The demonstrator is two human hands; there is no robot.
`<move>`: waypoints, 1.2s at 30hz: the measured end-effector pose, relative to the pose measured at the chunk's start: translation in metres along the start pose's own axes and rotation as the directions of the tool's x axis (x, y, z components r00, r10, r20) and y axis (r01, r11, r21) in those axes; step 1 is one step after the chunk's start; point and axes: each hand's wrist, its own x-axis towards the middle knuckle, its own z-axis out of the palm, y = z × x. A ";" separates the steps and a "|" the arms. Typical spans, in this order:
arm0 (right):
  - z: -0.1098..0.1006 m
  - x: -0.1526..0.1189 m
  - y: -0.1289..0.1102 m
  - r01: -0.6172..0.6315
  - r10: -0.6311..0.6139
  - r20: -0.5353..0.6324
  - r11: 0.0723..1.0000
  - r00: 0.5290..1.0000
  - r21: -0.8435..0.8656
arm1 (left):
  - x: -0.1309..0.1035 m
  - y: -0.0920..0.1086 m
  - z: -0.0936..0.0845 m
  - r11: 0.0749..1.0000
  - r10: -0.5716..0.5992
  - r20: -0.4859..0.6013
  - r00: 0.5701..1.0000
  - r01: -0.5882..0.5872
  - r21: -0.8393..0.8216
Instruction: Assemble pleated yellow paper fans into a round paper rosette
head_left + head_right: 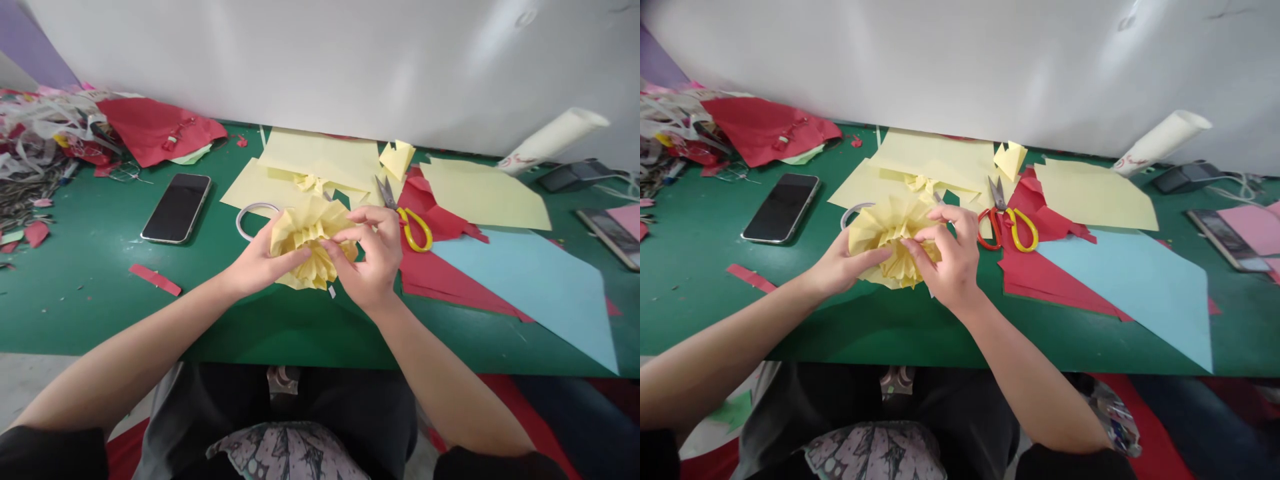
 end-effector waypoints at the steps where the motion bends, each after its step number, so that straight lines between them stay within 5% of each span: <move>1: 0.000 0.000 0.000 0.001 -0.001 -0.003 1.000 1.000 0.007 | 0.000 0.000 0.001 1.000 -0.005 0.008 1.000 0.005 0.000; 12: 0.000 0.001 0.000 -0.050 0.048 0.031 0.998 0.998 0.041 | 0.002 -0.002 0.002 0.999 0.003 -0.036 0.999 -0.002 0.032; 23: -0.004 0.002 -0.003 -0.182 0.176 0.140 0.983 0.974 0.036 | 0.006 0.001 0.004 0.996 -0.054 -0.299 0.953 0.032 -0.078; 36: -0.002 0.003 0.005 -0.396 0.343 0.265 0.900 0.901 0.182 | 0.003 -0.009 -0.003 0.991 0.090 -0.257 0.962 -0.062 0.117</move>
